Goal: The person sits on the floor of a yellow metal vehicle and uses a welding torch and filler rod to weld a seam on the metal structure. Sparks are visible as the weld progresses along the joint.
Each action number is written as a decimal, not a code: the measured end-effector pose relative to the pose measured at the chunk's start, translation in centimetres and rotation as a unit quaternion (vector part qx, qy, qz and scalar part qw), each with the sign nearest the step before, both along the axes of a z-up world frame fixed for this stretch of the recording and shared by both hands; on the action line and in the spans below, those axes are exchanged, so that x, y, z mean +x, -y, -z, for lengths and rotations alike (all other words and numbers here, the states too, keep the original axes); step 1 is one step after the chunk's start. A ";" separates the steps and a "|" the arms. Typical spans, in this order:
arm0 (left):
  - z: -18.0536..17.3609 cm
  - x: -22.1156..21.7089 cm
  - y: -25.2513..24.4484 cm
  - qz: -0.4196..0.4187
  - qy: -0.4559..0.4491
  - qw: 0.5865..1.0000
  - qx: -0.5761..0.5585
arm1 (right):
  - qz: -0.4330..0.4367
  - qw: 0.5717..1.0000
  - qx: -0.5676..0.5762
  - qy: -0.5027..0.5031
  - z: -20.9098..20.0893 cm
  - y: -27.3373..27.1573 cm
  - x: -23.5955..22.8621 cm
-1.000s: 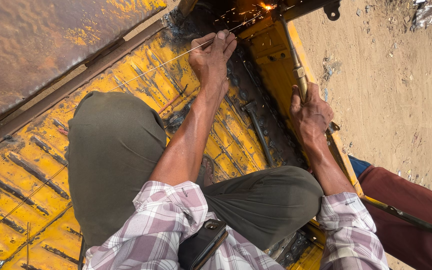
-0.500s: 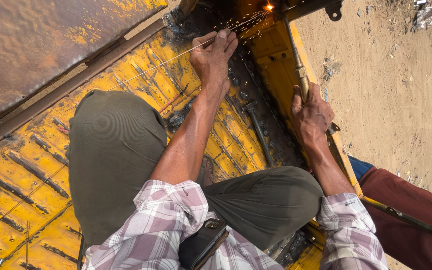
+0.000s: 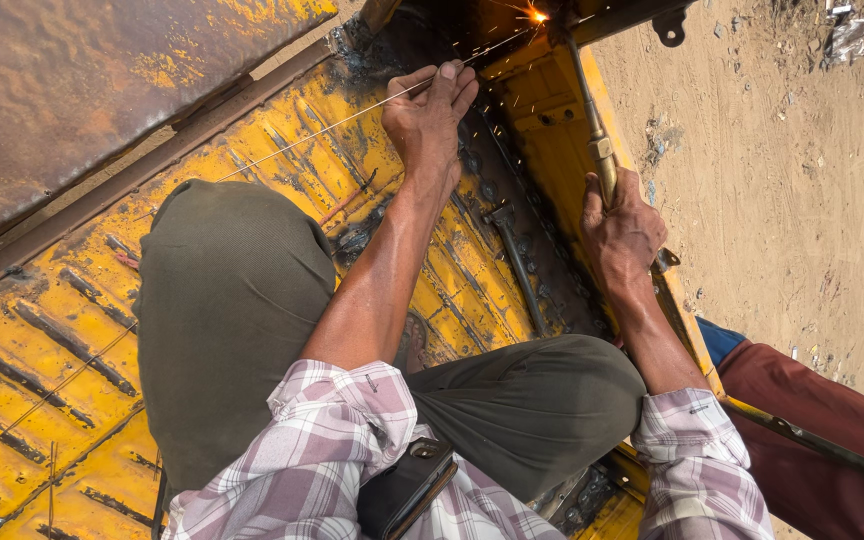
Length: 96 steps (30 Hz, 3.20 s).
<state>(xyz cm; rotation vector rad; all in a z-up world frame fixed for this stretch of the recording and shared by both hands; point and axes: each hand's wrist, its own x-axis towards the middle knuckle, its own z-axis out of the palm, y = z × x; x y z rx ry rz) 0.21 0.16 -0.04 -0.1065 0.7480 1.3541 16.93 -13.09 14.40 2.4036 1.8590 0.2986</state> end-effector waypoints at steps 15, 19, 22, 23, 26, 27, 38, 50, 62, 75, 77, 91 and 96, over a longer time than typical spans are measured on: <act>0.0 0.0 0.0 -0.003 0.002 1.000 0.004 | -0.006 1.000 0.000 0.007 0.2 0.0 0.2; -0.1 0.0 0.0 0.000 0.000 1.000 0.001 | 0.002 1.000 -0.006 0.010 0.1 0.0 0.1; -0.1 0.0 0.1 -0.001 0.007 1.000 0.002 | -0.001 1.000 -0.005 0.002 0.0 0.1 0.0; -0.1 0.0 0.1 -0.001 0.006 1.000 0.001 | 0.000 1.000 -0.003 0.000 0.0 0.1 0.0; -0.2 -0.1 0.0 0.004 0.000 1.000 -0.003 | 0.000 1.000 -0.002 0.006 0.0 0.0 -0.1; -0.3 -0.2 0.0 0.007 -0.002 1.000 -0.005 | 0.000 1.000 -0.002 0.009 -0.1 0.0 -0.2; -7.0 -3.8 -1.2 -0.008 -0.302 0.932 0.199 | 0.066 0.989 0.053 -0.124 -2.4 0.7 -1.2; -13.3 -10.4 -5.0 0.006 -0.400 0.824 0.402 | 0.087 0.993 -0.046 -0.063 -2.9 1.7 -0.4; -7.2 -6.4 -7.7 -0.006 -0.575 0.682 0.452 | 0.136 0.985 -0.088 -0.057 -1.8 0.7 -1.1; -6.8 -6.5 -7.3 0.018 -0.498 0.731 0.466 | 0.122 0.986 -0.040 -0.106 -2.4 -0.1 -2.8; -6.7 -6.2 -6.9 0.024 -0.476 0.745 0.467 | 0.128 0.986 -0.042 -0.100 -2.3 -0.1 -2.6; -4.5 -4.3 -6.9 0.011 -0.438 0.794 0.422 | 0.115 0.983 -0.056 -0.134 -1.6 -0.4 -2.1; -4.8 -4.2 -6.7 0.036 -0.455 0.793 0.402 | 0.109 0.986 -0.079 -0.102 -2.5 -0.3 -3.0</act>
